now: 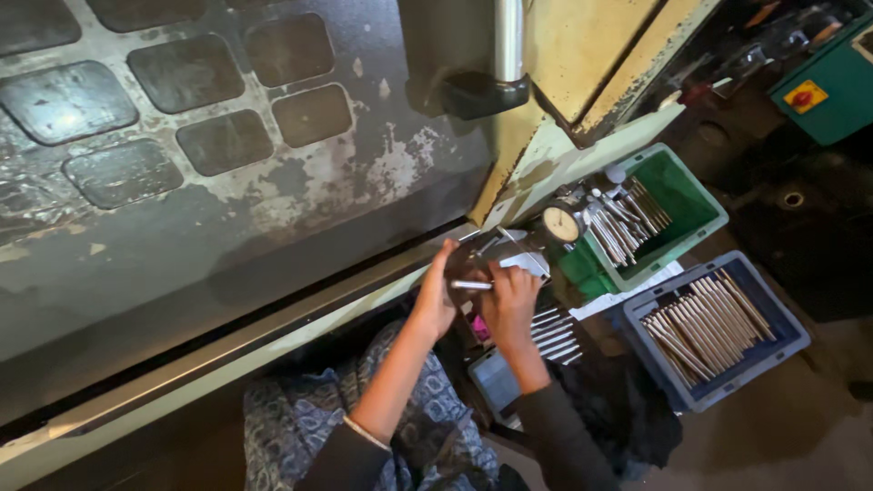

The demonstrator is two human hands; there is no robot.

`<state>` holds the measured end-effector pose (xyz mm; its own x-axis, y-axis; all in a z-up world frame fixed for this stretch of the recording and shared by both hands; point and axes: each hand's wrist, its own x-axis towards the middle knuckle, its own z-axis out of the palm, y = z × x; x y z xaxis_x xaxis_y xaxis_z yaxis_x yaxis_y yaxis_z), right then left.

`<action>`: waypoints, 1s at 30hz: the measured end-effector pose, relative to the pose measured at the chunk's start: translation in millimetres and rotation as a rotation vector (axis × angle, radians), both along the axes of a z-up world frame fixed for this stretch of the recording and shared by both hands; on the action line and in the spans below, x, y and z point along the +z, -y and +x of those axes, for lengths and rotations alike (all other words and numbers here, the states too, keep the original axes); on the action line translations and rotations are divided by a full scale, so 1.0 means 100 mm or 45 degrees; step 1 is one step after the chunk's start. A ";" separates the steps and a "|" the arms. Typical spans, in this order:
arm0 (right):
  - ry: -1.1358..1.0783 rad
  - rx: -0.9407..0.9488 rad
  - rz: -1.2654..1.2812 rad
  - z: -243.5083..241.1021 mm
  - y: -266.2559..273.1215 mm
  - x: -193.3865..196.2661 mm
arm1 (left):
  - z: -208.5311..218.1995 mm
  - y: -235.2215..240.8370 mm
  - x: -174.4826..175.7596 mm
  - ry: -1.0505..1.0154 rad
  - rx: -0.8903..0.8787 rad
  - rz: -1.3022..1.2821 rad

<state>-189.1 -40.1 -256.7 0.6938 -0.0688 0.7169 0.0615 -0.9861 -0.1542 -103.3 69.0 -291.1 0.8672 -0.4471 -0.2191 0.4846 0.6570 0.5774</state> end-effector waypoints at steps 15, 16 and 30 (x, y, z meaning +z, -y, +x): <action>-0.078 0.232 0.300 -0.02 -0.43 0.69 | 0.19 -0.59 0.26 -0.126 -0.373 0.214; -0.066 0.254 0.224 -0.02 -0.42 0.73 | 0.17 -0.62 0.33 -0.061 -0.398 0.249; -0.424 0.421 1.290 -0.01 -0.33 0.94 | 0.05 -0.94 0.51 0.076 -0.396 0.095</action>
